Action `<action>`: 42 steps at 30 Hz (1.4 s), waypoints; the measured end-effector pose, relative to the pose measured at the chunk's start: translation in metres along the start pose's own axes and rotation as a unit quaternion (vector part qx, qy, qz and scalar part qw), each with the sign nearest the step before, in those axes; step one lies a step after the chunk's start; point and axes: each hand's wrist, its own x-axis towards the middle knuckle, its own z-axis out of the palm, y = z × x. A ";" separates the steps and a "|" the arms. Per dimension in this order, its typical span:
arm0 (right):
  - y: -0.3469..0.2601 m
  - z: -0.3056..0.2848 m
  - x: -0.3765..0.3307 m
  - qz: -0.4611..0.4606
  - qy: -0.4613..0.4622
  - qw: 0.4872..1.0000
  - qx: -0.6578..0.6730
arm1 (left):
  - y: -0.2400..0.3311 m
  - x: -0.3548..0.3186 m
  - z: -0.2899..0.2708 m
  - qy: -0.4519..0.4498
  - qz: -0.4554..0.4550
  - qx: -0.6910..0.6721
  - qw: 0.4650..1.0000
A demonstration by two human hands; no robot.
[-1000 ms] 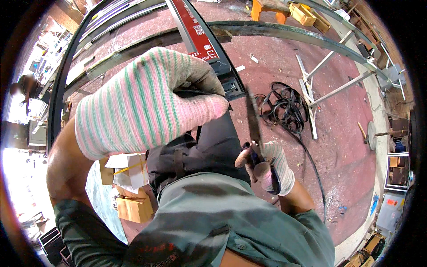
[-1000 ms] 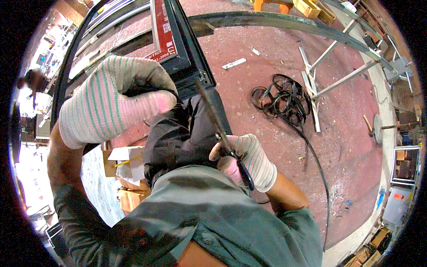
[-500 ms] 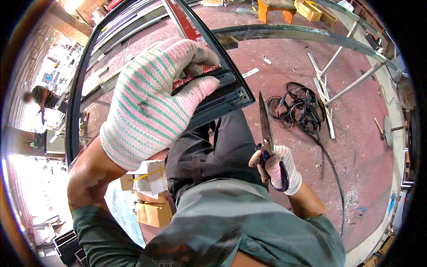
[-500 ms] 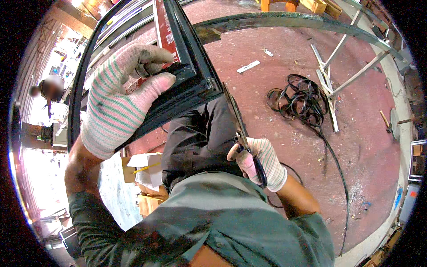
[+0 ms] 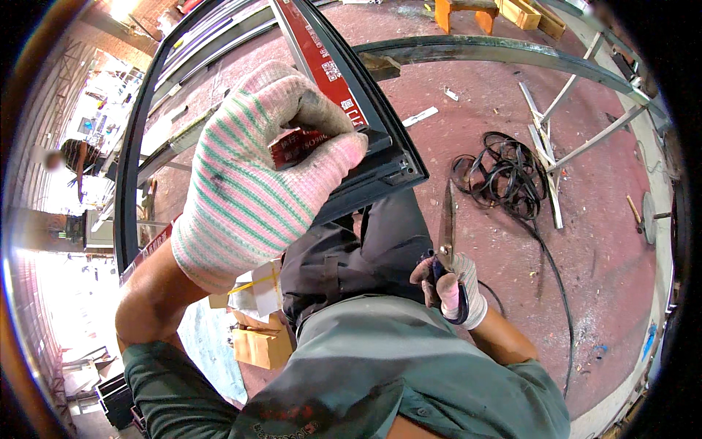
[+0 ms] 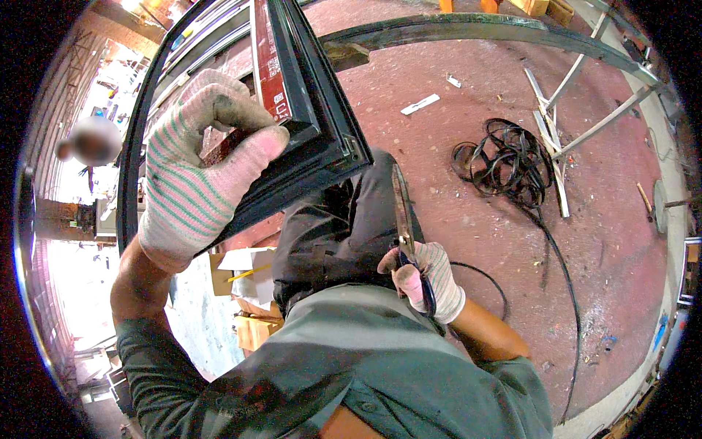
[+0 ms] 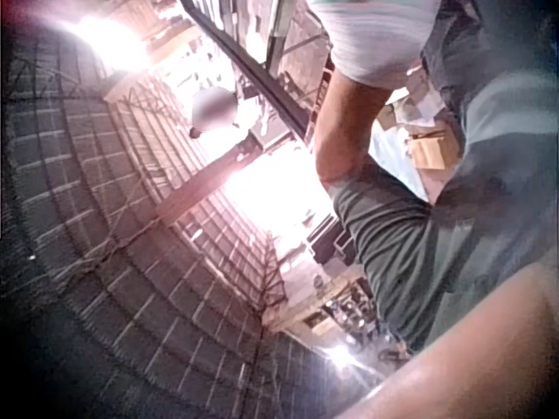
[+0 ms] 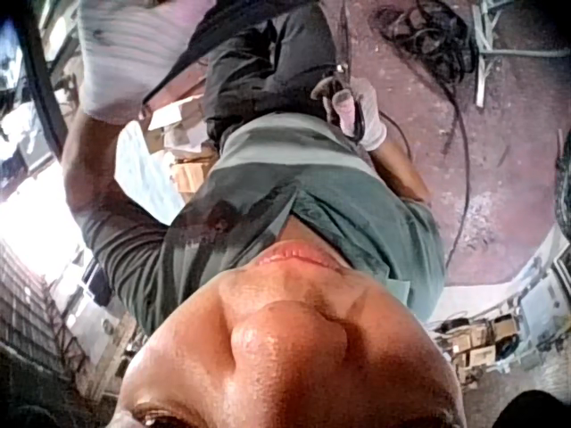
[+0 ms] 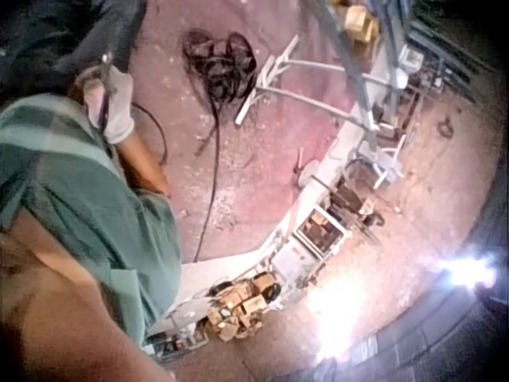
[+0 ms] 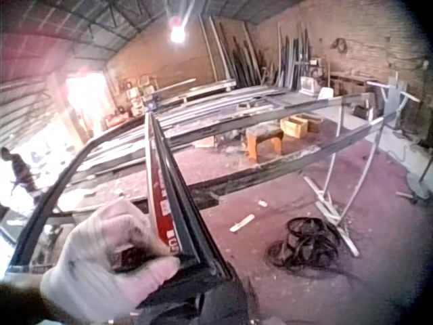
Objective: The person wipes a window frame with a cloth, then uses shears to trim a black rubber seal along the frame's edge. The person repeatedly cuts and removes small pieces of the seal while holding the frame steady.
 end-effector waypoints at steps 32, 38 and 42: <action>0.030 -0.016 0.001 0.023 0.013 0.987 0.157 | 0.000 -0.003 -0.002 -0.070 -0.120 -0.056 0.989; 0.023 -0.012 0.000 0.000 0.028 0.992 0.123 | -0.006 -0.003 0.001 -0.072 -0.078 -0.002 0.994; 0.026 -0.015 -0.003 0.010 0.028 0.990 0.139 | -0.003 -0.004 -0.002 -0.086 -0.100 -0.038 0.991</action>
